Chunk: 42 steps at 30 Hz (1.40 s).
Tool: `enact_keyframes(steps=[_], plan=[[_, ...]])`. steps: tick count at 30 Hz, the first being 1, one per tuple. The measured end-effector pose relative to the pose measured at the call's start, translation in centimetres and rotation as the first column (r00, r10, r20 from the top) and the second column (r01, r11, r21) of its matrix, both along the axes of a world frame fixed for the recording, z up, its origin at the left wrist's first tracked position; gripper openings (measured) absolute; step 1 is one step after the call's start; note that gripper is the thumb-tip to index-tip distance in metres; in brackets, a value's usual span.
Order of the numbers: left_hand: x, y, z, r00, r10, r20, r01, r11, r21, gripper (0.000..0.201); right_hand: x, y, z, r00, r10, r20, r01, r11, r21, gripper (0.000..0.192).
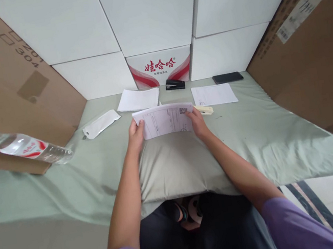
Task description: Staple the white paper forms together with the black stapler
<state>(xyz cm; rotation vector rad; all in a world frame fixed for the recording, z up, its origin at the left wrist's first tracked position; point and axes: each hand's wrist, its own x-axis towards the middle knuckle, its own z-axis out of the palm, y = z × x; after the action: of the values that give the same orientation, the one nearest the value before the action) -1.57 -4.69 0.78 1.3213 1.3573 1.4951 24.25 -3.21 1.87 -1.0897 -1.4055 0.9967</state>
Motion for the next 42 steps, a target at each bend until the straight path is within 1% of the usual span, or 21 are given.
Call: enact_keyframes(steps=[6, 9, 12, 14, 15, 18, 20, 21, 23, 25, 26, 27, 29, 31, 33, 35, 36, 38, 39, 40, 42], plan=[[0.1, 0.4, -0.8, 0.998, -0.055, -0.001, 0.055, 0.998, 0.03, 0.06, -0.3, 0.2, -0.1, 0.996, -0.007, -0.09, 0.003, 0.999, -0.05, 0.043], [0.0, 0.7, -1.2, 0.998, -0.063, 0.014, 0.062, 0.997, 0.036, 0.057, 0.7, 0.4, 0.8, 0.986, 0.102, -0.132, -0.127, 0.972, -0.198, 0.049], [0.0, 0.5, -1.2, 0.992, -0.122, 0.015, 0.122, 0.992, -0.027, 0.054, 2.9, 0.6, 2.5, 0.955, 0.26, -0.144, -0.296, 0.873, -0.387, 0.068], [0.2, 0.1, -1.1, 0.975, -0.223, 0.008, 0.223, 0.968, -0.117, 0.053, 4.2, 0.6, 3.4, 0.924, 0.333, -0.187, -0.382, 0.801, -0.462, 0.079], [0.5, -0.3, -0.9, 0.958, -0.287, 0.003, 0.284, 0.945, -0.164, 0.052, 4.6, 0.4, 3.7, 0.902, 0.375, -0.215, -0.432, 0.753, -0.496, 0.078], [1.4, -1.5, -0.3, 0.883, -0.47, -0.026, 0.445, 0.851, -0.279, 0.047, 4.1, -0.4, 3.7, 0.841, 0.487, -0.234, -0.522, 0.621, -0.585, 0.046], [1.6, -2.0, 0.2, 0.853, -0.519, -0.05, 0.48, 0.819, -0.316, 0.042, 2.8, -1.0, 3.1, 0.821, 0.539, -0.189, -0.523, 0.577, -0.627, 0.024], [1.6, -2.1, 0.5, 0.864, -0.501, -0.058, 0.458, 0.828, -0.323, 0.04, 2.0, -1.2, 2.8, 0.817, 0.548, -0.18, -0.523, 0.57, -0.634, 0.019], [1.2, -2.0, 0.9, 0.933, -0.359, -0.035, 0.332, 0.893, -0.305, 0.041, 0.5, -1.5, 2.1, 0.851, 0.483, -0.204, -0.497, 0.62, -0.607, 0.015], [0.5, -1.7, 1.1, 0.984, -0.165, 0.066, 0.177, 0.943, -0.283, 0.047, -0.7, -1.6, 1.7, 0.92, 0.292, -0.261, -0.389, 0.755, -0.528, 0.013], [0.3, -1.5, 1.2, 0.987, -0.097, 0.129, 0.13, 0.951, -0.281, 0.05, -1.2, -1.6, 1.6, 0.936, 0.19, -0.297, -0.32, 0.811, -0.489, 0.014], [0.1, -1.4, 1.2, 0.98, -0.07, 0.185, 0.122, 0.951, -0.283, 0.052, -1.5, -1.6, 1.5, 0.936, 0.114, -0.333, -0.268, 0.845, -0.463, 0.016], [0.1, -1.5, 1.3, 0.96, -0.125, 0.251, 0.199, 0.935, -0.294, 0.056, -1.7, -1.4, 1.5, 0.921, 0.094, -0.379, -0.276, 0.843, -0.461, 0.022], [0.2, -1.8, 1.5, 0.935, -0.234, 0.267, 0.31, 0.905, -0.293, 0.059, -1.2, -1.1, 1.9, 0.913, 0.143, -0.382, -0.338, 0.79, -0.511, 0.023], [0.3, -2.3, 1.8, 0.905, -0.335, 0.261, 0.408, 0.857, -0.315, 0.064, -0.1, -0.6, 2.3, 0.916, 0.131, -0.379, -0.337, 0.762, -0.552, 0.023], [0.2, -2.8, 2.1, 0.873, -0.421, 0.247, 0.487, 0.788, -0.376, 0.068, 1.3, -0.1, 2.8, 0.92, 0.12, -0.372, -0.328, 0.755, -0.567, 0.03], [0.2, -3.0, 2.2, 0.852, -0.463, 0.245, 0.523, 0.743, -0.417, 0.067, 1.8, 0.0, 3.0, 0.925, 0.162, -0.345, -0.344, 0.743, -0.574, 0.031], [0.4, -3.3, 2.4, 0.805, -0.536, 0.254, 0.585, 0.651, -0.483, 0.063, 2.5, 0.1, 2.9, 0.922, 0.326, -0.21, -0.386, 0.714, -0.585, 0.028], [0.4, -3.4, 2.4, 0.788, -0.557, 0.26, 0.603, 0.615, -0.508, 0.061, 2.5, 0.0, 2.7, 0.906, 0.408, -0.111, -0.392, 0.713, -0.582, 0.025], [0.5, -3.4, 2.3, 0.783, -0.564, 0.262, 0.606, 0.596, -0.527, 0.059, 2.4, -0.1, 2.3, 0.891, 0.453, -0.007, -0.378, 0.735, -0.563, 0.021], [0.3, -3.2, 2.2, 0.815, -0.528, 0.239, 0.56, 0.612, -0.558, 0.055, 1.8, -0.2, 1.6, 0.893, 0.426, 0.146, -0.31, 0.818, -0.484, 0.012]])
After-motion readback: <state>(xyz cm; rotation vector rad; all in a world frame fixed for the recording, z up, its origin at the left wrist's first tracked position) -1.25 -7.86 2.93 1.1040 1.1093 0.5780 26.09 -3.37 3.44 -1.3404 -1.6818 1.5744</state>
